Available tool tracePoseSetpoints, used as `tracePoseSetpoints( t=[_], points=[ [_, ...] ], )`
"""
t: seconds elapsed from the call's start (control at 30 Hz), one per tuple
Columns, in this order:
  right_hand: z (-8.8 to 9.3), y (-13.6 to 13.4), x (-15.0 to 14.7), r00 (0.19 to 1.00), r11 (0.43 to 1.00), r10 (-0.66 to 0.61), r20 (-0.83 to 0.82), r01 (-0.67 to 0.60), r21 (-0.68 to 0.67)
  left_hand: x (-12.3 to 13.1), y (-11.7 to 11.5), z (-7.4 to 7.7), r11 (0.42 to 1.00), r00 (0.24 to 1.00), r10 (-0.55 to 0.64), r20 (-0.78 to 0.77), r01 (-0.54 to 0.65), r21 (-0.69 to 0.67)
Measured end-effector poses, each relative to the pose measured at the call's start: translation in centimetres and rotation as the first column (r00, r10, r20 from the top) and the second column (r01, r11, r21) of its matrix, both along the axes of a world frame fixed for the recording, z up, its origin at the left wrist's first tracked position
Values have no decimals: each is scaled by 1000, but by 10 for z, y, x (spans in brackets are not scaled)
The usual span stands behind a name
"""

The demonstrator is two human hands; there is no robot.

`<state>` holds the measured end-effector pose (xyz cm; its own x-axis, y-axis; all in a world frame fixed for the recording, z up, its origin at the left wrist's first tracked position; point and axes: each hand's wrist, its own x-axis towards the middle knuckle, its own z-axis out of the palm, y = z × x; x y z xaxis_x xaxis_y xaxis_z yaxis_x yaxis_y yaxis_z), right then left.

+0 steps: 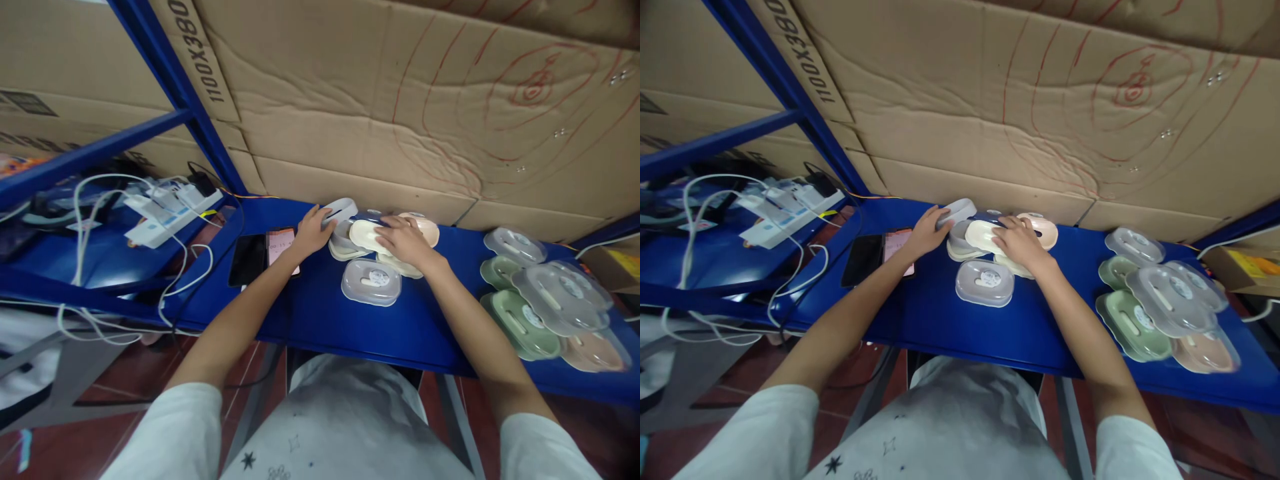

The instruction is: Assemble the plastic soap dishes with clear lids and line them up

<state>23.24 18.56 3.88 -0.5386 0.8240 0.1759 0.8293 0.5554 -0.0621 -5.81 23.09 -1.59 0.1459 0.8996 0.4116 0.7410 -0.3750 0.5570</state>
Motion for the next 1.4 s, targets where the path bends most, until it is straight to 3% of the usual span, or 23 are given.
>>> tracePoseSetpoints(
  t=[0.17, 0.23, 0.33, 0.4, 0.53, 0.63, 0.73, 0.8, 0.9, 0.97, 1.1, 1.2, 1.3, 1.4],
  points=[
    [21, -7, 5, 997, 1000, 13, -77, -11, 20, 9, -26, 26, 990, 997, -77, -27, 80, 118],
    [33, -21, 7, 982, 997, 71, -176, -73, -4, 13, -36, 36, 965, 984, -172, -48, 178, 192],
    [41, -54, 8, 940, 957, 192, -281, -243, -157, 18, -46, 44, 944, 967, -255, -25, 255, 210],
    [33, -77, 7, 929, 930, 223, -295, -294, -223, 21, -51, 45, 940, 957, -291, -4, 287, 184],
    [1, -104, 6, 937, 951, 183, -296, -245, -188, 29, -61, 47, 895, 904, -427, -9, 424, 137],
    [-11, -105, 7, 916, 946, 191, -352, -268, -184, 34, -69, 52, 816, 810, -577, 103, 569, 98],
    [-8, -99, 9, 884, 943, 182, -430, -280, -178, 37, -77, 57, 716, 695, -695, 184, 692, 90],
    [0, -96, 15, 873, 951, 163, -461, -263, -163, 38, -83, 58, 703, 692, -711, 123, 699, 131],
    [16, -95, 32, 859, 971, 110, -500, -201, -132, 40, -92, 58, 780, 812, -583, -17, 566, 265],
    [24, -94, 47, 843, 989, 34, -537, -105, -102, 40, -99, 59, 794, 836, -542, -81, 541, 277],
    [21, -81, 60, 796, 997, -68, -601, 82, -4, 44, -108, 59, 681, 671, -709, -219, 731, 38],
    [8, -68, 50, 865, 987, -73, -497, 133, 87, 48, -110, 54, 609, 556, -776, -298, 783, -124],
    [-3, -63, 37, 938, 966, -133, -319, 194, 168, 49, -108, 49, 599, 533, -788, -309, 781, -179],
    [-6, -71, 33, 942, 962, -132, -309, 197, 191, 48, -105, 46, 593, 541, -798, -264, 784, -186]
  ],
)
